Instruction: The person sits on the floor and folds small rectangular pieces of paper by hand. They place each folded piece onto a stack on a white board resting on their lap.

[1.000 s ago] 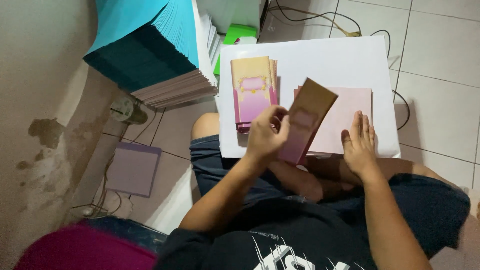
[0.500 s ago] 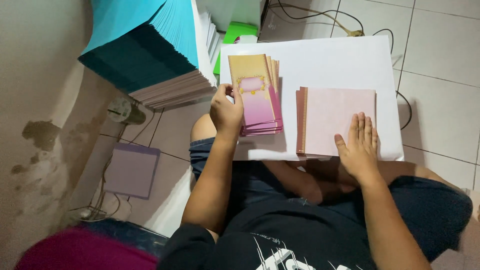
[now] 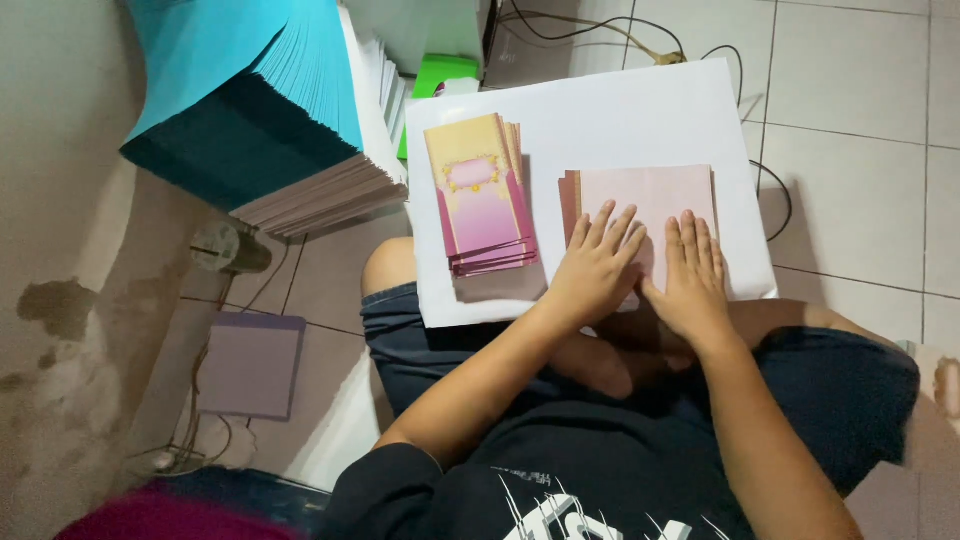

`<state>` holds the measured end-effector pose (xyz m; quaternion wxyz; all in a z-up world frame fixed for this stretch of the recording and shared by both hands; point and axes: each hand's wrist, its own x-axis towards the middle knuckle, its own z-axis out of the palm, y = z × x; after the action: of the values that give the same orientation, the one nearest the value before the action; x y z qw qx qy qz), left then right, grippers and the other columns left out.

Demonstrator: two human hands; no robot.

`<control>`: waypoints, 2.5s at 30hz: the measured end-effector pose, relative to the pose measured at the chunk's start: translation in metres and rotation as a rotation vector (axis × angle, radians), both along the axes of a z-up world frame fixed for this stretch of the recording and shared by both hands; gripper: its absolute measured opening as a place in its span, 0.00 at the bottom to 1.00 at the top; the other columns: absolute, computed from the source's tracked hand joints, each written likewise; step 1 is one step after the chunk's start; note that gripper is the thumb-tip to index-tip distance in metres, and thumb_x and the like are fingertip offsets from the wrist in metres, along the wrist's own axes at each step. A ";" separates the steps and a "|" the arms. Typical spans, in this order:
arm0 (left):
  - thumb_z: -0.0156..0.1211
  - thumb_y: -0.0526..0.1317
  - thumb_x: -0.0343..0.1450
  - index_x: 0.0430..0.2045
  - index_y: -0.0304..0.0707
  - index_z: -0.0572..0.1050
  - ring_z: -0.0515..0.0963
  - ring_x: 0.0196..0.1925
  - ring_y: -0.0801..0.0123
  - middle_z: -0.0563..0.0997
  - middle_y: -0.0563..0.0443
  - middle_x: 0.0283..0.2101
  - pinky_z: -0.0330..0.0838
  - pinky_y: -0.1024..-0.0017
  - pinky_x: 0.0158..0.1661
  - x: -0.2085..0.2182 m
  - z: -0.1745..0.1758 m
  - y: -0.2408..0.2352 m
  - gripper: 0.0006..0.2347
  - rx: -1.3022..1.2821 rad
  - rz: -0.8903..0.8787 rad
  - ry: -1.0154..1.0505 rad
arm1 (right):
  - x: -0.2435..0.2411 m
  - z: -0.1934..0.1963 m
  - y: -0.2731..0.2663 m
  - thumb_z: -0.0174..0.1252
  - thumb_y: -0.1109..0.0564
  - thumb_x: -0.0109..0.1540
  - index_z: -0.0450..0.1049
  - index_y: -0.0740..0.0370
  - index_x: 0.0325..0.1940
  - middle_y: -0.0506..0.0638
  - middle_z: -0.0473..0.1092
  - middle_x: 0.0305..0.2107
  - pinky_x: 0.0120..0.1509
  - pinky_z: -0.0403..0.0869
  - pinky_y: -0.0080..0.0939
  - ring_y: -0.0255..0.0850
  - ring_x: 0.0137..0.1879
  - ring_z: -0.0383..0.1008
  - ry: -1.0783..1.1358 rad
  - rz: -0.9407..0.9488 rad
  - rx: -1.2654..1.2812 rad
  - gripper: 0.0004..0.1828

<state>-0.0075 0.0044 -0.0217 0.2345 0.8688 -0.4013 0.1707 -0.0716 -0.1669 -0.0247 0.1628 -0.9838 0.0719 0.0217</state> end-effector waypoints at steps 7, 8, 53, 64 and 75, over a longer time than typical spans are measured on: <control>0.46 0.54 0.75 0.68 0.46 0.66 0.61 0.76 0.46 0.66 0.40 0.72 0.50 0.44 0.72 -0.001 0.011 0.002 0.26 0.162 -0.009 0.176 | -0.012 -0.026 -0.038 0.52 0.49 0.67 0.57 0.70 0.75 0.69 0.49 0.74 0.82 0.46 0.61 0.62 0.80 0.44 -0.187 -0.215 0.174 0.35; 0.46 0.56 0.75 0.69 0.50 0.64 0.61 0.77 0.46 0.65 0.40 0.72 0.50 0.44 0.72 -0.001 0.012 0.001 0.26 0.183 -0.005 0.173 | -0.015 -0.026 -0.039 0.52 0.46 0.68 0.58 0.73 0.74 0.71 0.49 0.73 0.81 0.46 0.62 0.64 0.80 0.45 -0.192 -0.215 0.124 0.37; 0.39 0.44 0.74 0.70 0.28 0.57 0.56 0.78 0.45 0.58 0.32 0.75 0.47 0.47 0.73 0.000 -0.006 -0.003 0.28 0.153 0.060 0.242 | 0.016 -0.027 -0.005 0.35 0.45 0.70 0.46 0.56 0.82 0.54 0.45 0.78 0.81 0.46 0.57 0.51 0.81 0.45 -0.072 0.247 -0.212 0.36; 0.38 0.43 0.75 0.69 0.29 0.59 0.58 0.77 0.47 0.59 0.33 0.74 0.47 0.49 0.72 0.002 -0.017 -0.007 0.26 0.169 0.088 0.183 | 0.062 -0.029 -0.014 0.35 0.46 0.71 0.47 0.59 0.82 0.56 0.46 0.78 0.81 0.46 0.58 0.51 0.82 0.45 -0.151 0.277 -0.235 0.35; 0.49 0.38 0.71 0.73 0.34 0.53 0.56 0.77 0.35 0.58 0.29 0.74 0.50 0.39 0.70 -0.016 0.010 -0.022 0.31 0.180 0.017 0.223 | -0.013 0.017 -0.019 0.33 0.57 0.70 0.43 0.60 0.82 0.64 0.55 0.72 0.82 0.50 0.56 0.54 0.77 0.54 -0.042 0.079 0.389 0.34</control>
<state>-0.0232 -0.0176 -0.0116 0.1974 0.9032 -0.3792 0.0385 -0.0851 -0.1859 -0.0077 0.3502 -0.9361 0.0243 0.0213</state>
